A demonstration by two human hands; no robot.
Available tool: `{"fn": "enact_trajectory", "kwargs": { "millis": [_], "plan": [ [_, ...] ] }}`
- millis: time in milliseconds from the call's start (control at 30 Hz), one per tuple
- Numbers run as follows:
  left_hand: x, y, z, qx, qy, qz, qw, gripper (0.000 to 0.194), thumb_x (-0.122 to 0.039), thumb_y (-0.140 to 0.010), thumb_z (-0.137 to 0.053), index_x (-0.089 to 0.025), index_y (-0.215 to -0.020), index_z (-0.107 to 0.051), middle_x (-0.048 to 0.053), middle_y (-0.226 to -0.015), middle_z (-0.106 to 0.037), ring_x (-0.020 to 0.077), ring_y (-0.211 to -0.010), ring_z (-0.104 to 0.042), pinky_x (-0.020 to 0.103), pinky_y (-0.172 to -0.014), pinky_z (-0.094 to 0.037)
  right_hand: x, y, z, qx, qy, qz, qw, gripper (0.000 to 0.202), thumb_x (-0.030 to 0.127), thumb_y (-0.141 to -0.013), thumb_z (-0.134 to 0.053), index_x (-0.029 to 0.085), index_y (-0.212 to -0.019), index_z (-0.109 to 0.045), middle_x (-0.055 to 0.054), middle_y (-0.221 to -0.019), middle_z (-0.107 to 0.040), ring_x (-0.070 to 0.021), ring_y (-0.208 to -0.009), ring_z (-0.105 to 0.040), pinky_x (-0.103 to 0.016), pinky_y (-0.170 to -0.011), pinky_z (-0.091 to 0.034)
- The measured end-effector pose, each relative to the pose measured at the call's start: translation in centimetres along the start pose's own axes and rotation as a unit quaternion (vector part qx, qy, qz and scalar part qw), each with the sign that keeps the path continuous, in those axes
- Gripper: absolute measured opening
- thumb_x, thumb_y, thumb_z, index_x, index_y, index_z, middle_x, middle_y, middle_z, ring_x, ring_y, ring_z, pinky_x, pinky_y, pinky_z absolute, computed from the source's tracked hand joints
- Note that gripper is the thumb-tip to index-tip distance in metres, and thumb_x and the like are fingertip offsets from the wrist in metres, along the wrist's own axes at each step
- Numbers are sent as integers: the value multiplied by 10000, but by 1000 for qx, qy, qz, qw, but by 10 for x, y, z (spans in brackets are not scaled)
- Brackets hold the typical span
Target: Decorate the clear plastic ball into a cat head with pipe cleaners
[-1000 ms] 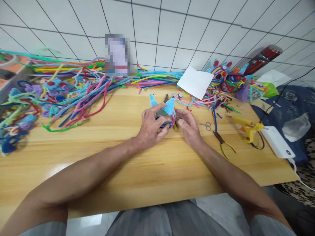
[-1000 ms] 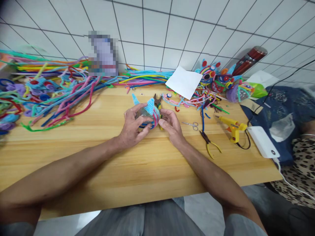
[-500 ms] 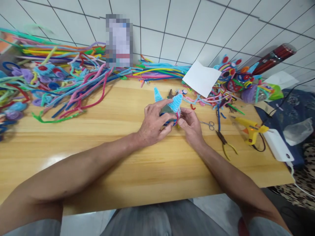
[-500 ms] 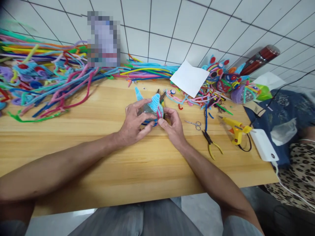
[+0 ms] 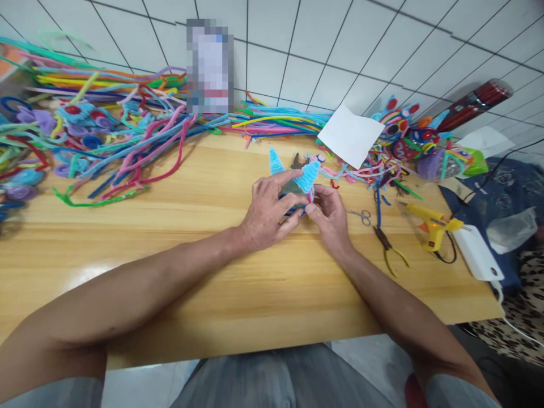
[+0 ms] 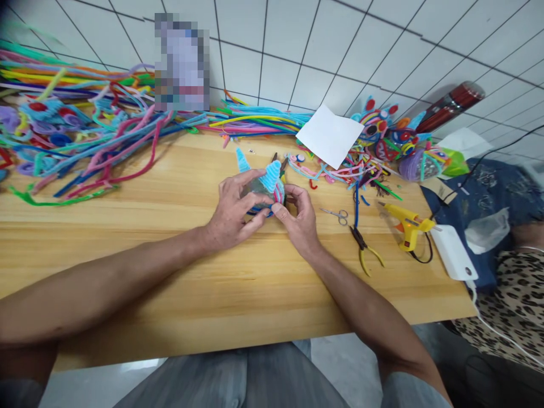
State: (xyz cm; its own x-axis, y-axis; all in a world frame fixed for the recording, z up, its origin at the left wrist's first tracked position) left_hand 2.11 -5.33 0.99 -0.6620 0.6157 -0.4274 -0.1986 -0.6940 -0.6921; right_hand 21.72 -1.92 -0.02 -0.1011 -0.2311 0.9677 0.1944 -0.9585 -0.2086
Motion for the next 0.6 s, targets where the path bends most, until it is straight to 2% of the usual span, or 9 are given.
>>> {"fn": "enact_trajectory", "kwargs": {
  "millis": [333, 533, 600],
  "plan": [
    [0, 0, 0, 0, 5, -8, 1000, 215, -374, -1068, -593, -293, -1206, -737, 86, -1632, -564, 305, -1430, -549, 470, -1137, -380, 4, 6, -2, -57, 74, 58, 994, 494, 605, -898, -831, 330, -1260, -640, -75, -1335, -692, -304, -1306, -634, -538, -1183, -477],
    [-1, 0, 0, 1, -13, -2, 1000, 219, -375, -1063, -581, -288, -1184, -742, 86, -1629, -577, 299, -1425, -555, 474, -1132, -398, 2, 2, -1, 5, -16, 12, 1000, 554, 689, -904, -783, 320, -1286, -627, -73, -1327, -724, -298, -1261, -675, -531, -1156, -523],
    [-2, 0, 0, -1, -20, -6, 1000, 221, -379, -1064, -577, -286, -1180, -740, 89, -1629, -578, 297, -1421, -559, 471, -1125, -405, 2, 2, 1, 10, -31, 8, 999, 559, 700, -901, -777, 322, -1288, -634, -69, -1330, -727, -298, -1261, -679, -527, -1155, -526]
  ]
}}
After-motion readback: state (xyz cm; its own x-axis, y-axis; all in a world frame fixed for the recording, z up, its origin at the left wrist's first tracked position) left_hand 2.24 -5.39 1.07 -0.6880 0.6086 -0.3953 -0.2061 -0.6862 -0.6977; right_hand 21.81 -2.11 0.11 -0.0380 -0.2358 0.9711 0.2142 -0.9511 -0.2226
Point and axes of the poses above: each hand's wrist, its own y-axis away from the middle knuckle, its own z-axis out of the back of the hand, x = y × z, the point moved 1 cm from there along -y, towards the middle knuckle
